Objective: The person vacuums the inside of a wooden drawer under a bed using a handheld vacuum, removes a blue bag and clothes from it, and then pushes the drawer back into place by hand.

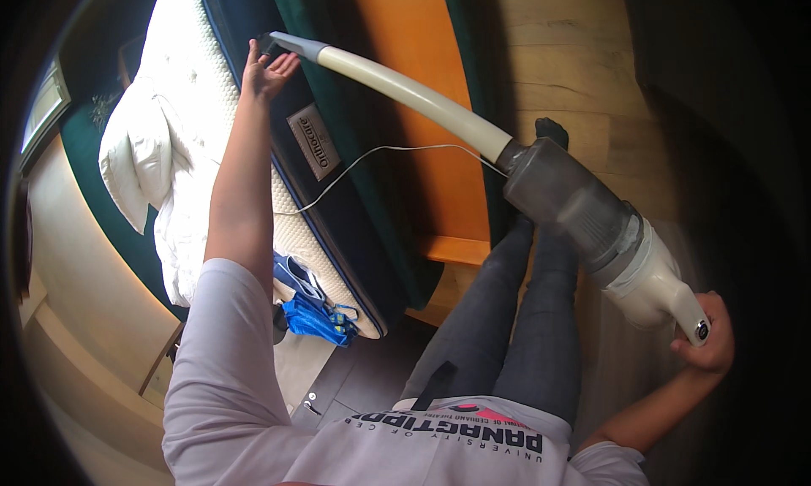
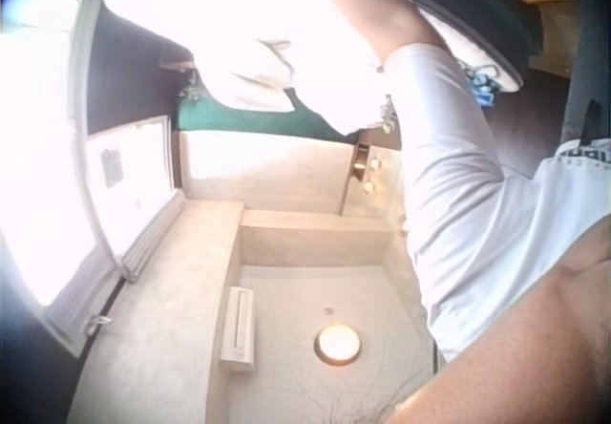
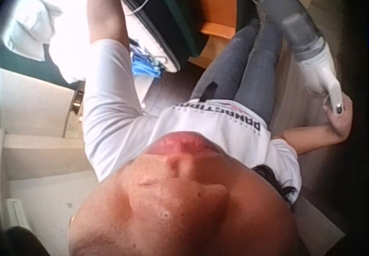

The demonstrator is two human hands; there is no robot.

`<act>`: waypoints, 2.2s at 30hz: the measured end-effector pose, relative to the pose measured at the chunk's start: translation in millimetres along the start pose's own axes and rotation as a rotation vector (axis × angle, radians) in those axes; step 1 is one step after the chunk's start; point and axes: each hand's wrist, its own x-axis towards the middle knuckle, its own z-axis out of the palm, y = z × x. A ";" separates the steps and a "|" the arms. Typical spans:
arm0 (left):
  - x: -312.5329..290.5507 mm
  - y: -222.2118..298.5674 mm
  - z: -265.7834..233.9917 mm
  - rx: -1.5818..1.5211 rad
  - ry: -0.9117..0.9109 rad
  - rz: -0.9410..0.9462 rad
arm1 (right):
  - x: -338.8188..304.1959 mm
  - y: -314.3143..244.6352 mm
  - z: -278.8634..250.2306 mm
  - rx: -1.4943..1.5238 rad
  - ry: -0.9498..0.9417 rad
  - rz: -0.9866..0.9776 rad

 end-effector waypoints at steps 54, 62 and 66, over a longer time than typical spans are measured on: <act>27.3 -1.0 -143.4 1.709 0.467 1.642 | 301.6 1.2 191.5 -0.860 -0.523 -0.231; 26.0 -8.6 -130.3 1.677 0.510 1.619 | 288.3 28.0 232.2 -0.843 -0.792 -0.154; 25.7 -6.8 -133.1 1.719 0.524 1.582 | 299.7 45.7 267.7 -0.888 -0.932 -0.123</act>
